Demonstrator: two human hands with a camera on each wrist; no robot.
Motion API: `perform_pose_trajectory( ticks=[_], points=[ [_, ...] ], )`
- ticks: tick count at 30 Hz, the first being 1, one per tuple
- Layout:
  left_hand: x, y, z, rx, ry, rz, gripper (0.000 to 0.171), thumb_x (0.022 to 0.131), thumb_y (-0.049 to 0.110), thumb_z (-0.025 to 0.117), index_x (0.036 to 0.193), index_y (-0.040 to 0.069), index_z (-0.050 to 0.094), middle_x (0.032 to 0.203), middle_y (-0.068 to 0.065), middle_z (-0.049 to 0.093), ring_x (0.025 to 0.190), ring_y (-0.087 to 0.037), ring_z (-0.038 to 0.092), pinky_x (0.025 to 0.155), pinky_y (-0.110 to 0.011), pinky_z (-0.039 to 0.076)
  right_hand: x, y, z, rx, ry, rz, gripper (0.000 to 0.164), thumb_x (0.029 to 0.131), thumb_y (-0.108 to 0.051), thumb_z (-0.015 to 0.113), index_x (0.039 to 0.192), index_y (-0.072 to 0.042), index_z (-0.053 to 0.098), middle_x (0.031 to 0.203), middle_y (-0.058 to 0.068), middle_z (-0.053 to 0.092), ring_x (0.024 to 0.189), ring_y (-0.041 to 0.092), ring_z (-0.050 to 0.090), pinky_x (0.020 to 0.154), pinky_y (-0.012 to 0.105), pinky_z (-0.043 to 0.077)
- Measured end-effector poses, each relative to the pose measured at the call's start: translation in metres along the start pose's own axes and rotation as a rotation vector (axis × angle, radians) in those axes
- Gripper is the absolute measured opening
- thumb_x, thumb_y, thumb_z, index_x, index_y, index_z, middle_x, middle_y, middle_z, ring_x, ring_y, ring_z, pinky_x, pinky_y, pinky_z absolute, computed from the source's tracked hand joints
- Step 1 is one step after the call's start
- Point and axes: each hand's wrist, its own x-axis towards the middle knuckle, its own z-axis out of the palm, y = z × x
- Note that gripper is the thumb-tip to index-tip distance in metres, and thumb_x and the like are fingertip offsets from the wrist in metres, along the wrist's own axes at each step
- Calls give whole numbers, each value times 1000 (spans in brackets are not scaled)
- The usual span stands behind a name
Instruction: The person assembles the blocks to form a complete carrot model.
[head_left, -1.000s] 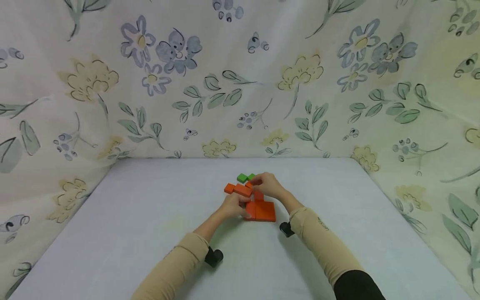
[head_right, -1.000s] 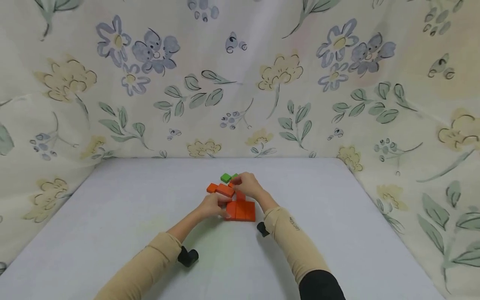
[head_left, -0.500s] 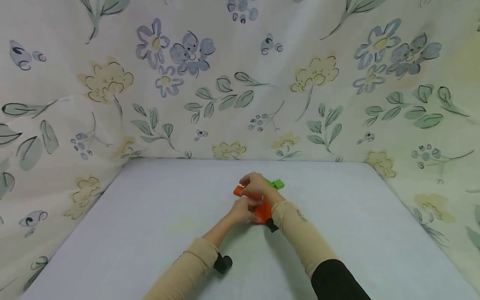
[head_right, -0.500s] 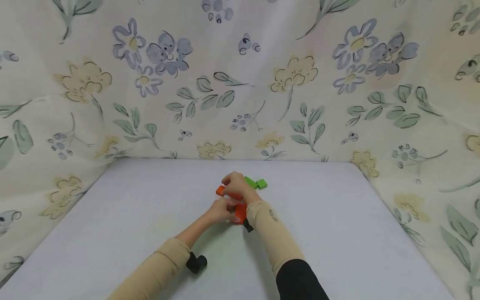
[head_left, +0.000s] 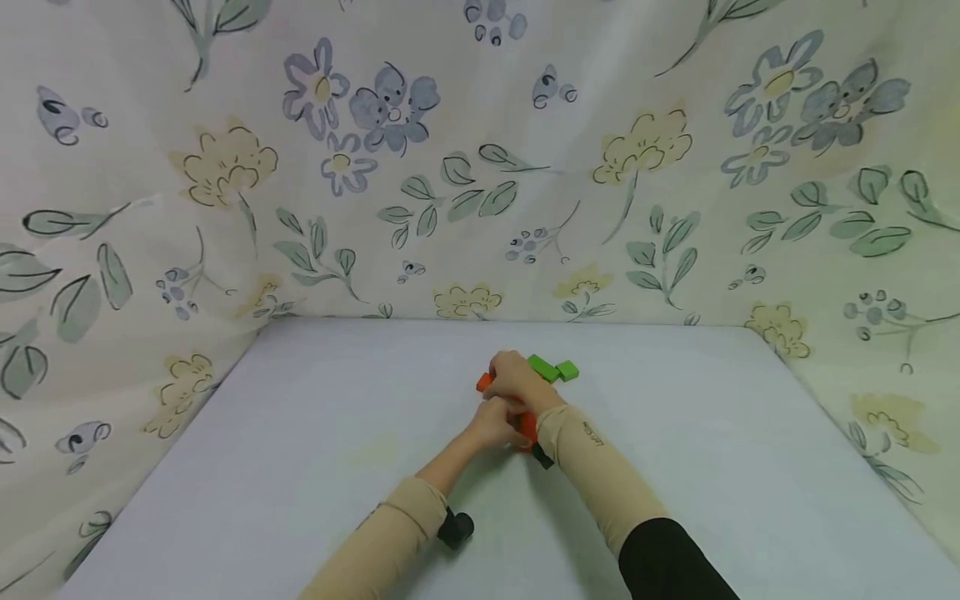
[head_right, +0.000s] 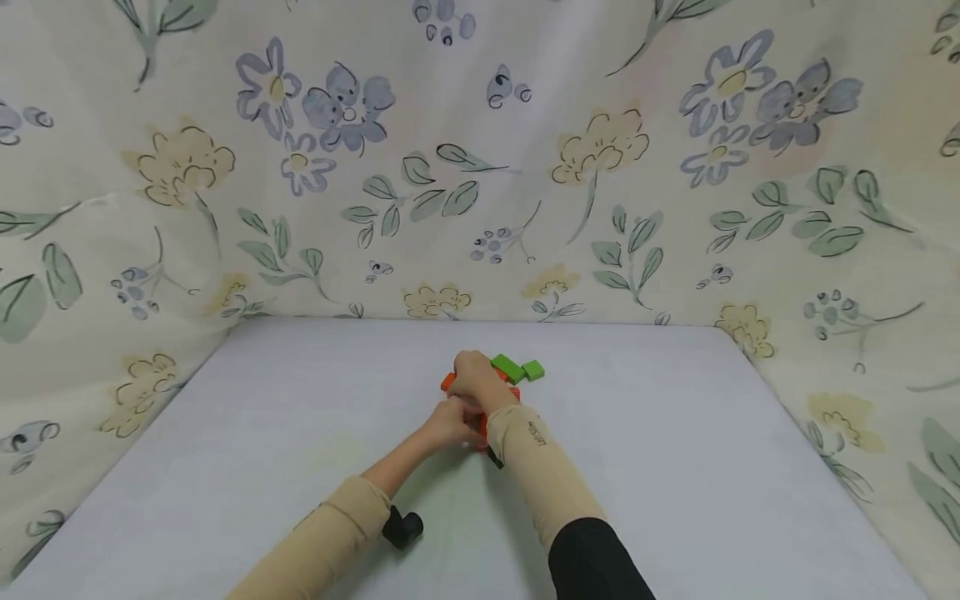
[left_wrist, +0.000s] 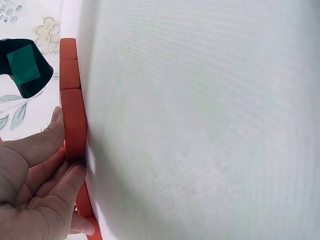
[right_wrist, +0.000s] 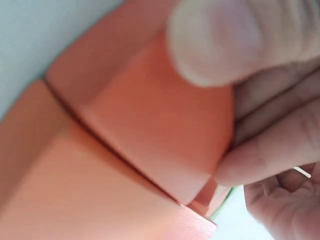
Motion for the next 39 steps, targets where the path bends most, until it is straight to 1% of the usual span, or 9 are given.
perform_pose_trajectory(
  ticks=[3,7,10,16,20,24,28,31,39],
  points=[
    [2,1,2,25,-12,18,39,73,-1,81,111,-1,72,72,3,51,70,-8,36,62,-20,30,-3,4,-1,-20,16,-18,26,78,-12,79,96,3,68,87,9,65,76,20,54,72,32,48],
    [6,2,5,47,-7,2,43,74,2,82,115,1,71,92,-3,67,81,-11,47,74,-23,39,-5,9,-7,76,78,-27,34,78,-10,78,107,4,68,102,13,66,91,24,56,83,37,48],
    [7,3,5,76,-11,-35,44,73,5,83,115,3,71,102,-6,70,86,-15,50,81,-29,41,-8,12,-17,155,130,-54,37,77,-6,77,111,5,69,106,15,67,97,27,57,87,38,48],
    [7,4,1,94,-19,-80,39,74,7,82,112,3,73,87,-1,62,78,-13,43,71,-26,38,-27,17,-43,198,174,-93,36,75,-3,77,109,5,70,101,15,70,92,26,61,84,38,51],
    [7,3,0,61,-24,-118,41,76,7,82,115,3,72,83,-2,57,77,-15,42,65,-26,34,-48,28,-53,211,188,-100,33,75,-3,79,106,5,71,97,14,71,89,26,64,81,38,53],
    [8,1,-1,20,-34,-181,52,76,9,82,126,3,66,94,-4,64,78,-16,44,66,-27,36,-70,43,-53,231,178,-75,28,74,1,78,102,5,72,93,13,71,85,25,64,78,37,54],
    [8,-3,-1,13,-30,-196,55,76,10,83,126,2,65,112,-10,69,89,-17,54,77,-31,47,-90,56,-49,238,158,-58,27,73,-1,79,99,3,74,91,11,71,82,23,64,74,35,54],
    [9,-7,0,12,-21,-201,55,74,12,85,125,2,65,121,-11,66,101,-18,58,86,-35,49,-105,61,-45,252,128,-40,27,72,-3,82,97,2,75,92,10,72,82,21,64,73,33,55],
    [10,-7,1,-13,-18,-210,56,72,10,86,124,2,66,122,-11,66,106,-22,58,88,-35,47,-133,59,-29,259,47,-62,31,69,-6,87,96,3,75,85,5,70,74,15,58,67,28,52]
  ],
)
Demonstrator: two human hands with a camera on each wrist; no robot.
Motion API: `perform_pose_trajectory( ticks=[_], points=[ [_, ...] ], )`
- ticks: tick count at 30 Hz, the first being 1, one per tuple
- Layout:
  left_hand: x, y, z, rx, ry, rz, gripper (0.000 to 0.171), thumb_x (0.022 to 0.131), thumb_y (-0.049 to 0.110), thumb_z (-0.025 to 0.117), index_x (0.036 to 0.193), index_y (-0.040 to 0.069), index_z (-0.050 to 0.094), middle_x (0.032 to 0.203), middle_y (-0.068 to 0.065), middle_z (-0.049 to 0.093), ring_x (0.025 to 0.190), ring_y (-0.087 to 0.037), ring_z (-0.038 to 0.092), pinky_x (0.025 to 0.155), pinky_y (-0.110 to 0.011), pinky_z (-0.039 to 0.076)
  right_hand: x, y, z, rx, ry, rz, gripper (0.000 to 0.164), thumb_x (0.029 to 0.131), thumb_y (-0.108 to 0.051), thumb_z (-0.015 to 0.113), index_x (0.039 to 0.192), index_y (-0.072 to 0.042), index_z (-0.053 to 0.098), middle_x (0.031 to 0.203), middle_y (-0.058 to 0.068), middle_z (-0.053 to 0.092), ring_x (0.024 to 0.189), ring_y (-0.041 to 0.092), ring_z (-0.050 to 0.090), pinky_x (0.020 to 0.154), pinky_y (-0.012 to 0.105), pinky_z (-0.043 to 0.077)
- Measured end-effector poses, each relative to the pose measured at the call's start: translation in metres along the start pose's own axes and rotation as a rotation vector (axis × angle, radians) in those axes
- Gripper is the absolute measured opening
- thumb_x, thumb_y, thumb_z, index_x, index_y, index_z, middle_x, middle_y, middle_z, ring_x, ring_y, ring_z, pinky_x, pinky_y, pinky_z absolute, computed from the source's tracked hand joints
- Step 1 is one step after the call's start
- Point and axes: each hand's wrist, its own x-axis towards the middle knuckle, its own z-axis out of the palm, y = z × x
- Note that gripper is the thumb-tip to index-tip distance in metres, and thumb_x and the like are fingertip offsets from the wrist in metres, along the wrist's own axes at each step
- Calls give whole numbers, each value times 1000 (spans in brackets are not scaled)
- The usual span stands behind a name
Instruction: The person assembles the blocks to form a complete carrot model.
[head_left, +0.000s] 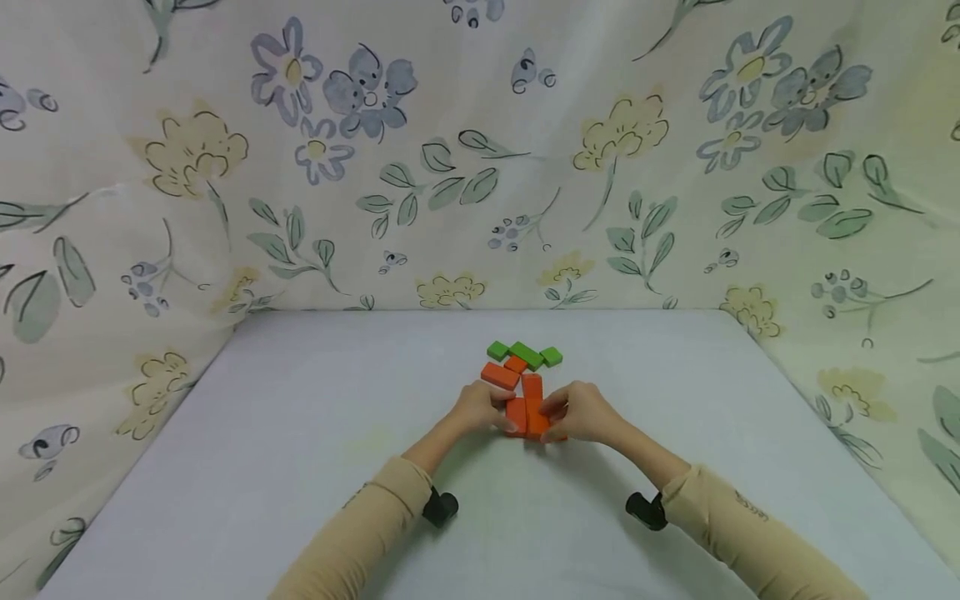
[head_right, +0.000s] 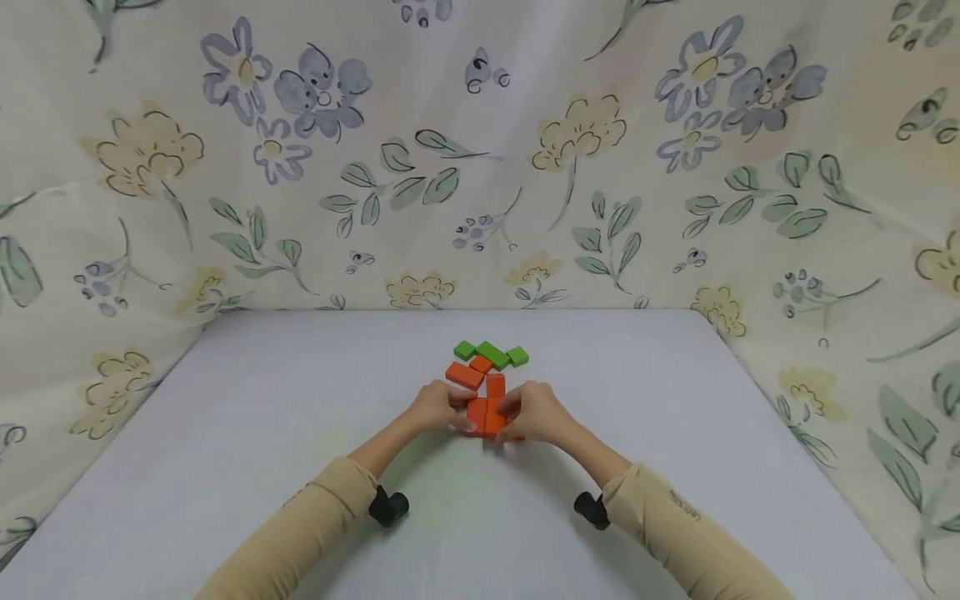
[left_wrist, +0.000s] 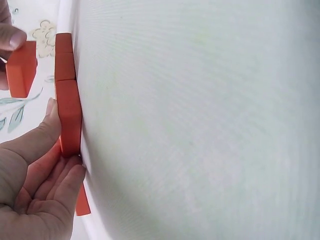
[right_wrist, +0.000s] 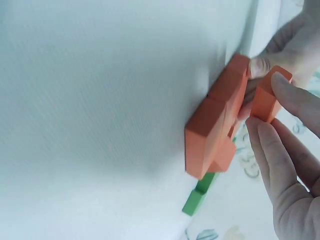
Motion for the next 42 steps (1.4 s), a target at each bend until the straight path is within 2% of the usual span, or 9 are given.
perform_pose_trajectory(
  ticks=[3,7,12,18,24,31,37,42],
  points=[
    [0,0,0,0,-2,-13,56,72,10,86,124,3,66,122,-10,66,106,-21,58,88,-34,47,-4,-2,8,-13,-39,-43,30,68,-6,87,94,3,74,80,2,69,71,13,57,65,25,52],
    [0,1,0,-6,-6,-23,55,72,10,86,124,4,67,122,-10,66,95,-15,55,82,-30,46,-8,-3,18,-45,-71,-88,29,67,-4,87,91,3,73,77,0,66,70,11,56,64,23,50],
    [-1,4,0,-22,-8,-26,54,73,8,85,124,3,67,122,-11,66,86,-14,49,74,-26,42,-10,-4,26,-81,-84,-104,27,67,-5,87,89,2,74,73,-1,65,69,12,54,63,22,49],
    [-2,4,1,-27,-2,-30,53,73,8,85,123,3,67,122,-11,66,88,-15,50,74,-26,41,-9,-3,30,-110,-76,-98,25,68,-7,88,87,0,74,70,-3,64,69,13,52,62,23,47],
    [-2,4,0,-43,-8,-35,53,74,7,84,124,3,67,121,-11,67,84,-14,48,68,-23,39,-8,-3,31,-142,-37,-95,28,66,-10,89,89,-1,75,69,-5,61,68,13,49,59,24,44],
    [-4,6,-2,-21,-4,-33,53,74,8,85,124,4,67,122,-11,66,86,-14,50,72,-24,42,-8,-8,29,-171,-35,-53,28,66,-11,89,89,-1,76,73,-3,66,70,13,50,62,25,45],
    [-4,5,-2,-23,-1,-38,51,74,9,85,122,4,68,120,-12,67,80,-14,46,64,-22,37,-7,-13,28,-186,-33,-8,26,67,-11,89,88,0,77,72,0,68,71,14,50,65,28,46],
    [-3,4,-1,-40,-5,-42,50,75,8,84,122,5,68,120,-11,67,80,-14,47,64,-22,38,-6,-13,29,-184,-25,-7,24,66,-10,89,85,0,77,71,-1,67,70,14,50,65,29,45]
  ],
)
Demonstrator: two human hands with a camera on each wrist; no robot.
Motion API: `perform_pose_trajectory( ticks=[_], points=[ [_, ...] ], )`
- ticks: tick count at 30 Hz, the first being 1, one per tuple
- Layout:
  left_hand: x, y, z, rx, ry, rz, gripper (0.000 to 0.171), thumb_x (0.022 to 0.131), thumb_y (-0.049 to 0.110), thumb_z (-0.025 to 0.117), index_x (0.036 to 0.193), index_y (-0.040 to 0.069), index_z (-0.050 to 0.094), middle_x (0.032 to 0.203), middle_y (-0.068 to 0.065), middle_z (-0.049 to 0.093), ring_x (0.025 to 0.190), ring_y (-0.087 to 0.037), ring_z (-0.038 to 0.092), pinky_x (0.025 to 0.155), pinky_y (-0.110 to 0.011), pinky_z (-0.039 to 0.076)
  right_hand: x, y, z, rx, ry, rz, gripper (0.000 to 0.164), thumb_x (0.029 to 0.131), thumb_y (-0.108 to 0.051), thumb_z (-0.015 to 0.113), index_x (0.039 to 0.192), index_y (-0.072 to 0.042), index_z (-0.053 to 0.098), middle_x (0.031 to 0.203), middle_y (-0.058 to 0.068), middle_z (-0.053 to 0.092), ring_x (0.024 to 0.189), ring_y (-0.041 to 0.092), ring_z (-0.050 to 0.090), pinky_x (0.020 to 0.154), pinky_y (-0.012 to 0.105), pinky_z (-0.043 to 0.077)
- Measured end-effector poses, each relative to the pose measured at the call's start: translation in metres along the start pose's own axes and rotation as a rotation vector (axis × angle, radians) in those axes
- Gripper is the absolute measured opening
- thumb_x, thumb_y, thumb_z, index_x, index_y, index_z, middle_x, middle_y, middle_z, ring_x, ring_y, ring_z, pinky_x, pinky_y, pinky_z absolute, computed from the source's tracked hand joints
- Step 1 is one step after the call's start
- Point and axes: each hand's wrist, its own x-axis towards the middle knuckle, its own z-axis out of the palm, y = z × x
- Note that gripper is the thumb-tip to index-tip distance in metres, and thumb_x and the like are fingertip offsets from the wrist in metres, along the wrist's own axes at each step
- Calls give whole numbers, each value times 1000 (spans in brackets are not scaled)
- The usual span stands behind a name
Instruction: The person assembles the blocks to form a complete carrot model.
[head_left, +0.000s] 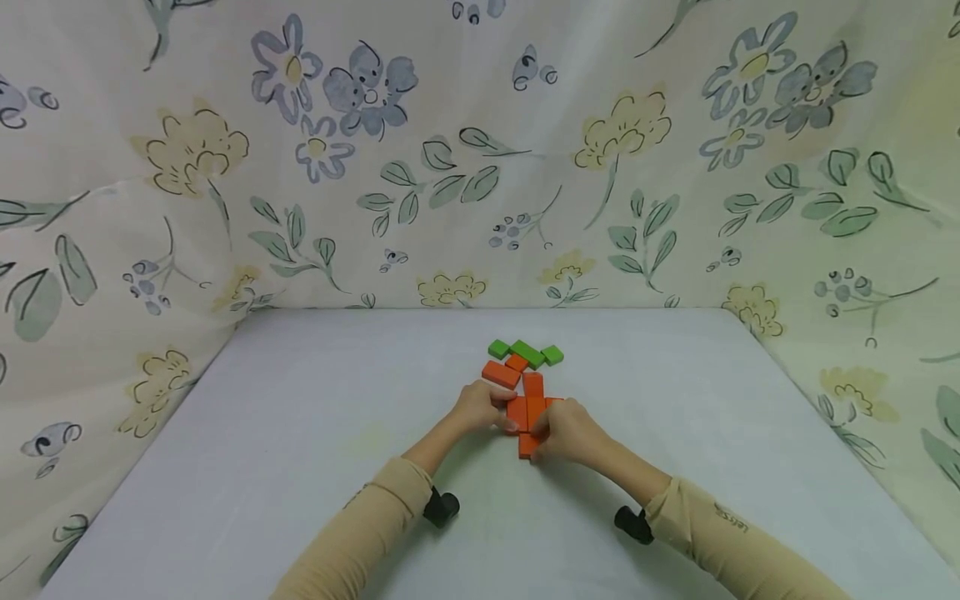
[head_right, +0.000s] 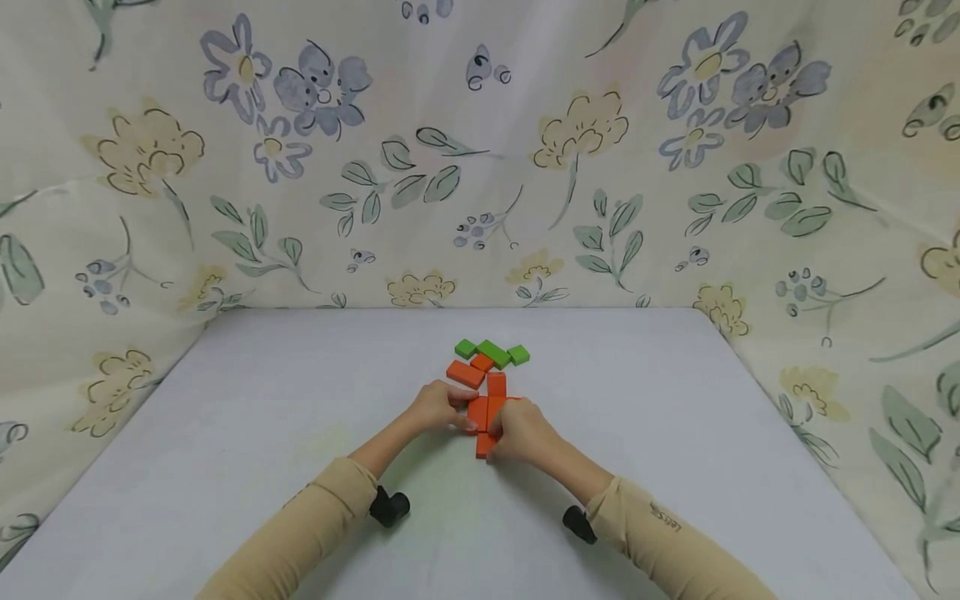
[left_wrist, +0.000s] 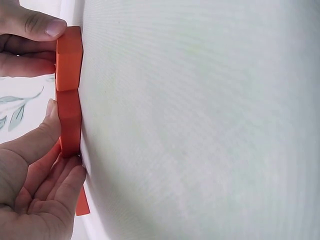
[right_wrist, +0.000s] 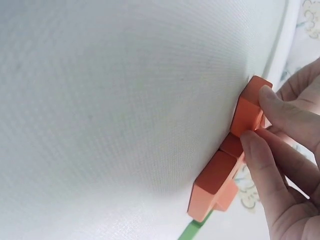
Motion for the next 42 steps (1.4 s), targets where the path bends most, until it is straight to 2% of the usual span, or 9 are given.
perform_pose_trajectory(
  ticks=[6,11,15,22,26,30,33,37,42],
  points=[
    [0,-1,0,-13,0,-4,50,74,7,84,122,4,68,118,-10,68,80,-13,49,64,-21,40,1,0,0,-3,19,-23,20,66,-10,89,78,-1,76,66,-3,65,68,13,50,65,30,46],
    [0,-1,0,-12,-1,4,49,74,7,84,121,4,69,116,-10,69,77,-14,46,63,-22,38,1,0,-2,2,16,-32,20,67,-10,89,80,-1,76,69,-2,67,70,13,53,66,29,49],
    [0,-1,0,-19,-7,0,50,74,7,84,122,5,68,117,-12,68,78,-14,45,63,-23,37,6,4,-12,35,-8,18,21,69,-12,88,84,-2,77,73,-2,68,71,13,55,65,28,50],
    [0,1,-1,-30,2,0,50,75,7,84,122,4,68,119,-12,68,83,-15,48,66,-23,39,35,22,-42,102,49,78,21,83,-7,76,100,4,74,91,10,72,83,23,63,74,37,54],
    [0,0,-1,-28,3,-18,51,74,8,85,122,4,68,120,-11,67,83,-16,49,66,-23,39,56,33,-43,172,53,144,19,89,-9,69,102,3,74,95,12,72,88,25,63,80,40,52],
    [1,-1,0,-13,6,-20,50,74,9,85,121,5,69,121,-11,67,91,-17,52,73,-27,43,74,38,-38,193,79,163,18,90,-8,66,100,4,73,94,14,72,87,25,64,78,41,52],
    [1,-3,1,-10,6,-14,50,73,9,85,120,4,70,122,-11,66,95,-18,53,78,-28,45,84,40,-33,175,100,152,17,89,-7,65,100,5,73,94,15,72,85,25,65,74,38,52],
    [0,-5,2,-29,6,-8,50,72,7,86,119,3,70,120,-12,67,92,-17,53,73,-25,44,93,39,-28,132,118,139,17,88,-3,65,100,6,73,96,17,72,86,26,64,71,36,52],
    [1,-5,1,-29,21,12,50,72,7,86,119,3,70,119,-12,67,94,-16,55,72,-24,44,101,37,-26,41,129,151,17,86,-2,65,98,8,73,98,19,71,92,32,63,75,40,52]
  ],
)
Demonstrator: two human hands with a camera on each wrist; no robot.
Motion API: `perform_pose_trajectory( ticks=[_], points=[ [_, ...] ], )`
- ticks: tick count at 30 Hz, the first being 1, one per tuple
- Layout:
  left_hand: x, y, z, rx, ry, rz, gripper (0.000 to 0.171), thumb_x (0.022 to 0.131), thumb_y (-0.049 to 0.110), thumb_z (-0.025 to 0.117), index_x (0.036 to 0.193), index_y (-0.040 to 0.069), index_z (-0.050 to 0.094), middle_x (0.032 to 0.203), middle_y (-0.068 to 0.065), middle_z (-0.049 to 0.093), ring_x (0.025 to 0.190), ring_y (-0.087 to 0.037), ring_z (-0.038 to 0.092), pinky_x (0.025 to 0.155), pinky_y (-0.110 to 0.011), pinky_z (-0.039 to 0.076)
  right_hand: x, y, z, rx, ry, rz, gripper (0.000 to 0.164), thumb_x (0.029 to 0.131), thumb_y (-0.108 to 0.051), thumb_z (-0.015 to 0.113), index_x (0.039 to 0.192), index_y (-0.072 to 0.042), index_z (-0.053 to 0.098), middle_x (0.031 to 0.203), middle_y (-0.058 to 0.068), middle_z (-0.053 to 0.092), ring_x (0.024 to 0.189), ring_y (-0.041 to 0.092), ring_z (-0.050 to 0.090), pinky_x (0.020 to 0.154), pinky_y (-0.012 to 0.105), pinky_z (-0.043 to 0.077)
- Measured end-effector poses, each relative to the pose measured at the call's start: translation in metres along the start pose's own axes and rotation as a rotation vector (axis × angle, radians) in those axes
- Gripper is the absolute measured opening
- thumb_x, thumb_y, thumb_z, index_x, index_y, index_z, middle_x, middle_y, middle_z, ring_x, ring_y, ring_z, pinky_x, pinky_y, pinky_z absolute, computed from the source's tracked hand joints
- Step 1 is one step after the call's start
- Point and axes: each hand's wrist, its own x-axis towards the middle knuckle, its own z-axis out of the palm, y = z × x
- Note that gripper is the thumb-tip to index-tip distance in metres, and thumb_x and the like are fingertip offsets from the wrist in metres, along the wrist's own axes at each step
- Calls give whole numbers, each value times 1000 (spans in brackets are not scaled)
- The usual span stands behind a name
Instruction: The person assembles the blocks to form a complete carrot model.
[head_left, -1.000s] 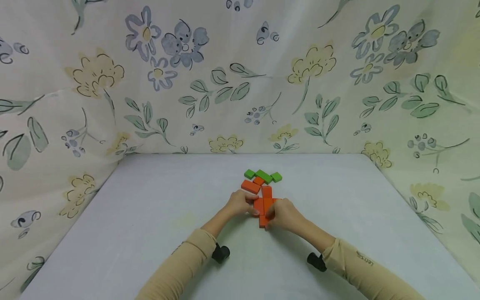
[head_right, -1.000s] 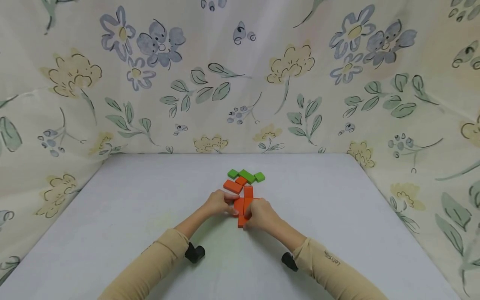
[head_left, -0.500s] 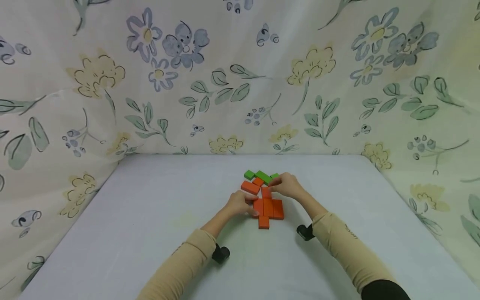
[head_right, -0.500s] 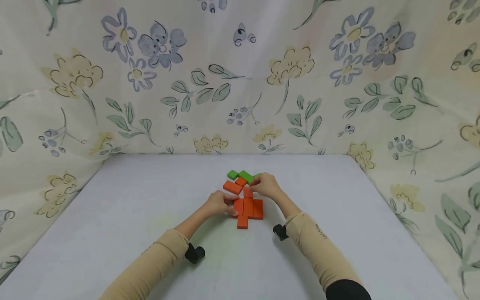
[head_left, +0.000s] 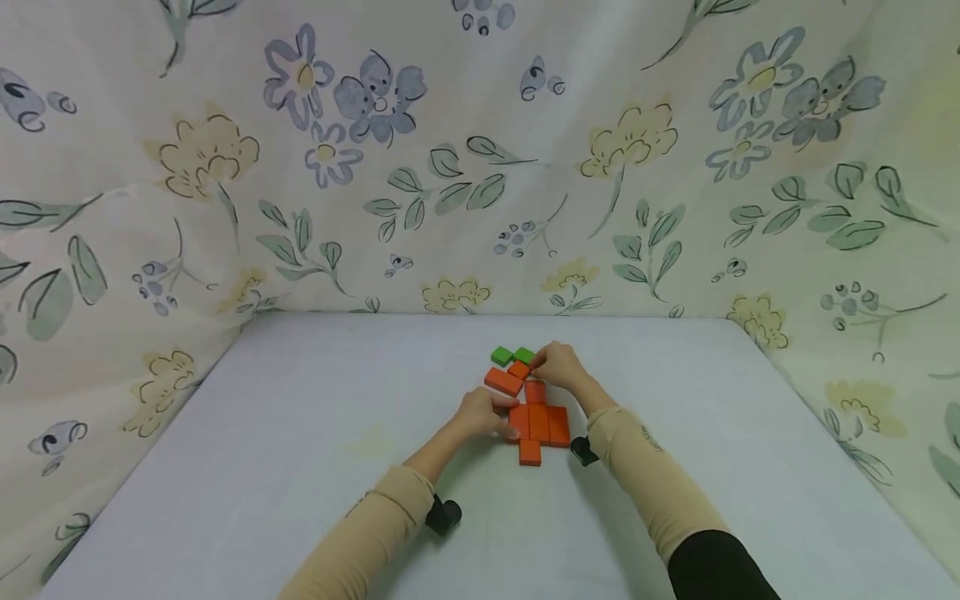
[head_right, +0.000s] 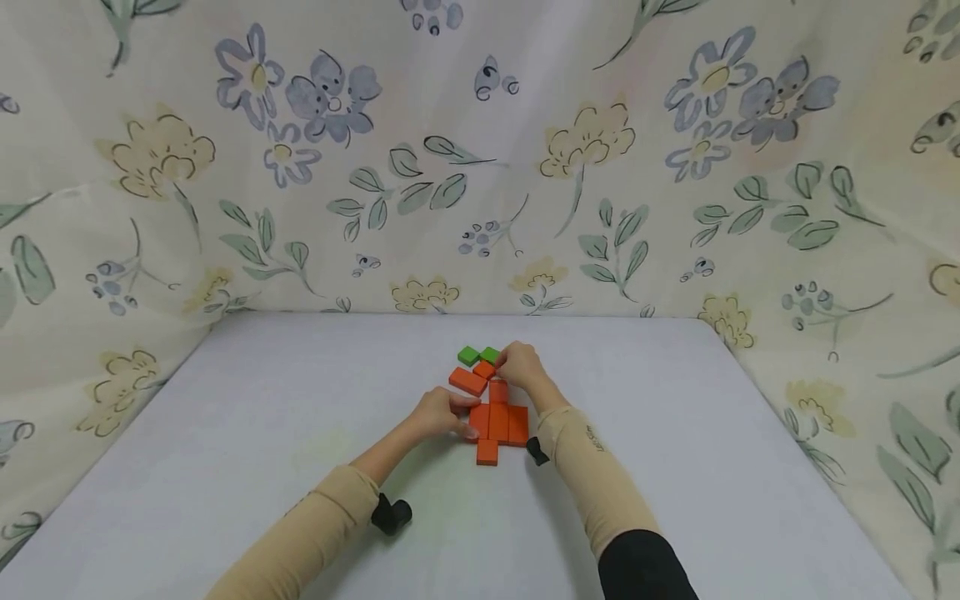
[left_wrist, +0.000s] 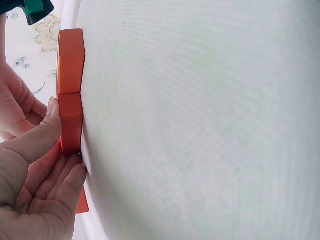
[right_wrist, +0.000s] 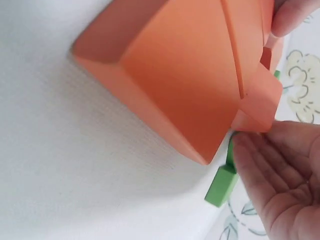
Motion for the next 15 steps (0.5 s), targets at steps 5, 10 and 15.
perform_pose_trajectory(
  ticks=[5,10,15],
  points=[
    [0,0,-1,20,6,13,49,72,8,86,118,3,70,120,-11,67,103,-19,56,81,-27,46,7,-1,2,-38,9,25,23,83,0,65,104,9,71,103,21,70,99,35,63,83,42,51],
    [-1,1,-1,3,8,-3,50,72,8,86,119,3,70,120,-12,67,104,-20,56,82,-29,46,12,-1,4,17,-31,13,35,78,8,64,113,9,68,109,21,69,105,34,61,89,43,49],
    [-2,1,-1,-12,3,-15,49,72,7,86,119,4,70,119,-11,67,103,-20,55,80,-28,46,17,0,6,84,-102,1,43,76,14,62,119,8,65,115,21,67,104,30,61,87,39,49]
  ],
)
